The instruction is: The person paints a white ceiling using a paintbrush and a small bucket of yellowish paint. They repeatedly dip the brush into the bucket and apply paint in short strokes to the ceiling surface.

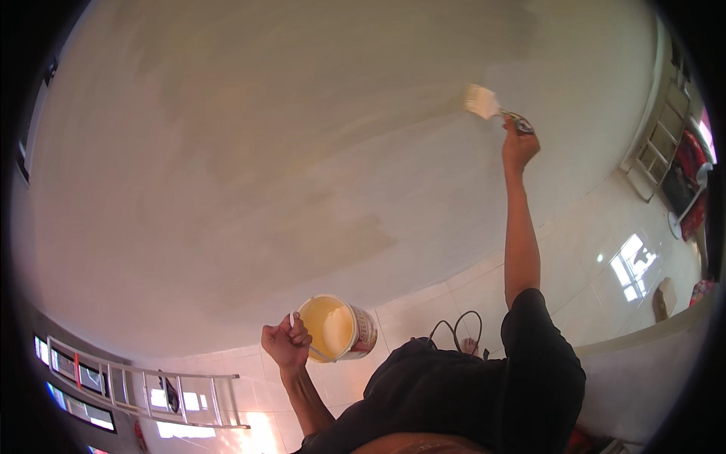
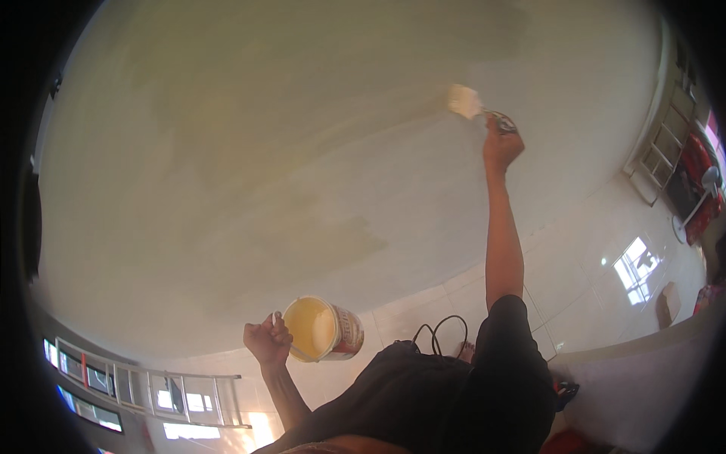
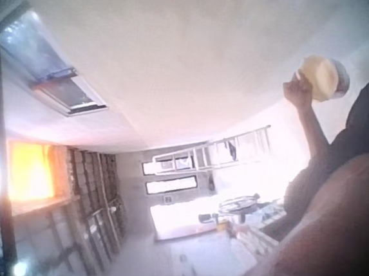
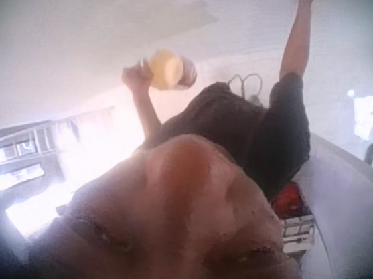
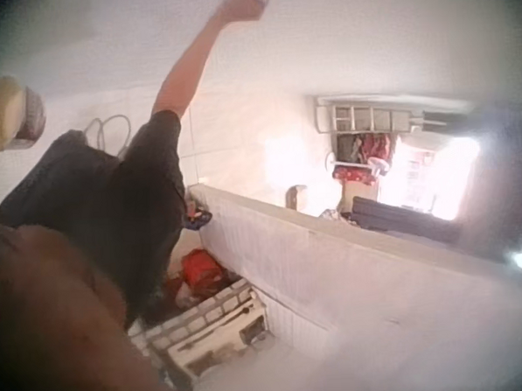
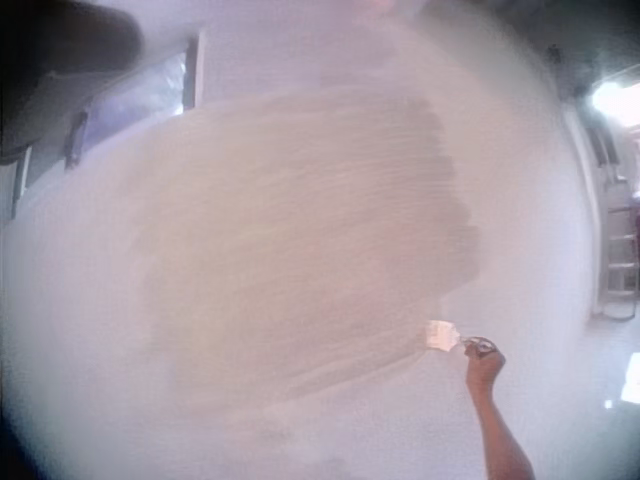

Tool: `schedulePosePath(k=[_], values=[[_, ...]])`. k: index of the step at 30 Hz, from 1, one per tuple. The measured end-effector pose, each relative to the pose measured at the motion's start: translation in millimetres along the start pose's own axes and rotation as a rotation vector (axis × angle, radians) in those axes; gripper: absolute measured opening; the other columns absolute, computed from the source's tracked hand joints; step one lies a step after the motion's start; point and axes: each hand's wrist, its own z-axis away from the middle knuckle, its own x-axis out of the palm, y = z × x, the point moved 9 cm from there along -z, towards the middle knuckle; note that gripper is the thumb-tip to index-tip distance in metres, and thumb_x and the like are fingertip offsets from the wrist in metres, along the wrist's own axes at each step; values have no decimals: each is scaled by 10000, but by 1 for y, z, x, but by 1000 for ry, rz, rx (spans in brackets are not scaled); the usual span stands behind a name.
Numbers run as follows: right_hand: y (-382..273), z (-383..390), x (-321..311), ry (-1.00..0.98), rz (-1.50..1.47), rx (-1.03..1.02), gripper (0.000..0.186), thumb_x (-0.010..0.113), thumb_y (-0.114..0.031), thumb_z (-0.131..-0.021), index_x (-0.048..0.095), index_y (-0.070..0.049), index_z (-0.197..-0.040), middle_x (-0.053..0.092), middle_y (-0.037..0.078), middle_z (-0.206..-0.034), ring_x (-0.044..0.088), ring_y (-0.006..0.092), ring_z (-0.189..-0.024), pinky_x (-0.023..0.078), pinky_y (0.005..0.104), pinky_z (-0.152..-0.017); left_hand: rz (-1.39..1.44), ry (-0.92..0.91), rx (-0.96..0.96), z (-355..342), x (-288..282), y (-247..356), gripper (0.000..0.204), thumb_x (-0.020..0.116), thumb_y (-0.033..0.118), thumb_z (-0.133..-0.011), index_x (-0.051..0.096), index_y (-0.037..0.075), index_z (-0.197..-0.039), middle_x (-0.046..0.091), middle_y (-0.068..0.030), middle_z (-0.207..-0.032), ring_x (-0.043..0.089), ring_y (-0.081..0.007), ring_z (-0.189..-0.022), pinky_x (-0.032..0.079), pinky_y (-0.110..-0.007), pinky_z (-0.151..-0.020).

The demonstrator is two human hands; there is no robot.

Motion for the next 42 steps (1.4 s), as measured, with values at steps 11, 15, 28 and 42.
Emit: schedulePosePath(k=[11, 15, 28, 42], values=[[-189, 199, 109, -40, 144, -491, 257, 755, -186, -805, 725, -51, -1022, 694, 90, -762, 631, 265, -621, 469, 382, -580, 61, -54, 15, -7, 2, -7, 428, 388, 366, -772, 560, 12, -941, 328, 43, -626, 240, -69, -492, 213, -226, -464], [-270, 288, 157, -228, -178, -510, 296, 753, -111, -763, 684, -18, -1035, 700, 96, -831, 639, 252, -663, 443, 367, -600, 27, 7, 4, -4, 4, -3, 431, 322, 330, -818, 576, 3, -941, 320, 51, -628, 214, -61, -502, 197, -224, -468], [-263, 306, 97, -907, -462, -142, 160, 780, -120, -798, 737, -59, -939, 707, 71, -715, 596, 140, -548, 436, 271, -517, -32, 84, 62, -10, -18, -2, 447, 314, 348, -814, 576, 0, -915, 322, 37, -630, 225, -71, -517, 196, -229, -455], [-229, 376, 57, -1559, -240, 5, 165, 752, -178, -784, 731, -18, -818, 654, 57, -586, 498, 102, -421, 388, 280, -449, -5, -160, 59, 2, 45, 17, 419, 382, 290, -814, 594, -37, -970, 453, 3, -690, 226, -74, -563, 228, -233, -502]])
